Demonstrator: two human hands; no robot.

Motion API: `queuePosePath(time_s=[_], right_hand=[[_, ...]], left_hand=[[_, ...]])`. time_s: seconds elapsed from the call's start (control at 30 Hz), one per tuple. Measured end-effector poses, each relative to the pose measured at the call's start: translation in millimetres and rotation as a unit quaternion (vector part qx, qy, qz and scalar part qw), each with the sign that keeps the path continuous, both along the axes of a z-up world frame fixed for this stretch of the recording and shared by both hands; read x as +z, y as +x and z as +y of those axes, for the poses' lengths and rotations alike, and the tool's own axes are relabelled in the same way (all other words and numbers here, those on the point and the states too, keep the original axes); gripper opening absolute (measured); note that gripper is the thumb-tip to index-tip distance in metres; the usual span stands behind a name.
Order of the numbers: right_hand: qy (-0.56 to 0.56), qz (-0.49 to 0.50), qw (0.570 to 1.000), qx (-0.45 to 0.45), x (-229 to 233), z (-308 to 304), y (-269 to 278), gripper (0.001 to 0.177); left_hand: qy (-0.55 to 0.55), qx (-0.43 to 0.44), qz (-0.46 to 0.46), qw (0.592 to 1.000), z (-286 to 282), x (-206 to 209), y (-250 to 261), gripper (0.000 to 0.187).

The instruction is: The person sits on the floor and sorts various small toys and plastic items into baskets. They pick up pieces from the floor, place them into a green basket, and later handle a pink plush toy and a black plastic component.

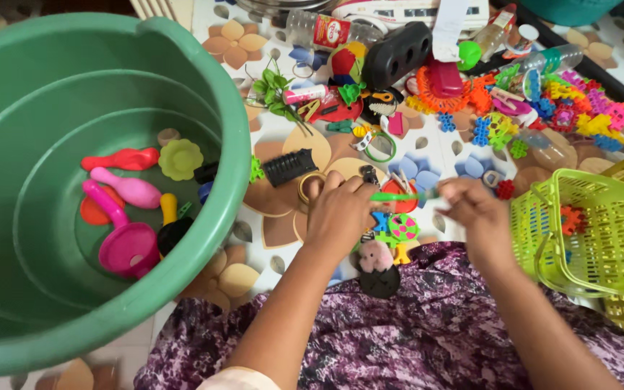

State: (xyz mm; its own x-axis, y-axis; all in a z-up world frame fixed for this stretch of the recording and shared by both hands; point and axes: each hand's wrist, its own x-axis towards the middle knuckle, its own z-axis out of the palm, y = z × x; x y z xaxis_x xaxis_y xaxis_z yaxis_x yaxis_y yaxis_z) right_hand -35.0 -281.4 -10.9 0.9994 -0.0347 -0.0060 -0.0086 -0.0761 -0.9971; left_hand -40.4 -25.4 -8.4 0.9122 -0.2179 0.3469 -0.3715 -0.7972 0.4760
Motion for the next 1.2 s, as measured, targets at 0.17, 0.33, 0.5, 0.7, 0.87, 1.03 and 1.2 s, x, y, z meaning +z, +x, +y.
queuePosePath(time_s=[0.17, 0.33, 0.5, 0.7, 0.87, 1.03, 1.2], right_hand=[[0.176, -0.018, 0.983, -0.055, -1, -57, 30, 0.013], [0.189, 0.019, 0.978, -0.091, -6, -57, 33, 0.018], [0.159, 0.140, 0.977, 0.011, 7, -13, 23, 0.031], [0.236, 0.131, 0.957, 0.104, -14, -15, 26, 0.029], [0.290, 0.104, 0.946, 0.101, -3, -29, 26, 0.024], [0.360, 0.031, 0.932, 0.027, 0, -26, 31, 0.025], [0.335, 0.040, 0.941, -0.034, 41, -44, 31, 0.033]], left_hand=[[-0.095, -0.019, 0.055, 0.994, -1, -8, 1, 0.021], [-0.276, -0.018, 0.220, 0.936, -10, -5, 1, 0.030], [-0.379, -0.120, 0.188, 0.898, -21, -20, -2, 0.037], [-0.408, -0.115, 0.409, 0.808, -39, -26, -13, 0.036], [-0.370, -0.199, 0.182, 0.889, -44, -35, -8, 0.043], [-0.461, -0.184, 0.367, 0.787, -48, -29, -8, 0.041], [-0.558, -0.169, 0.495, 0.644, -52, 8, -29, 0.035]])
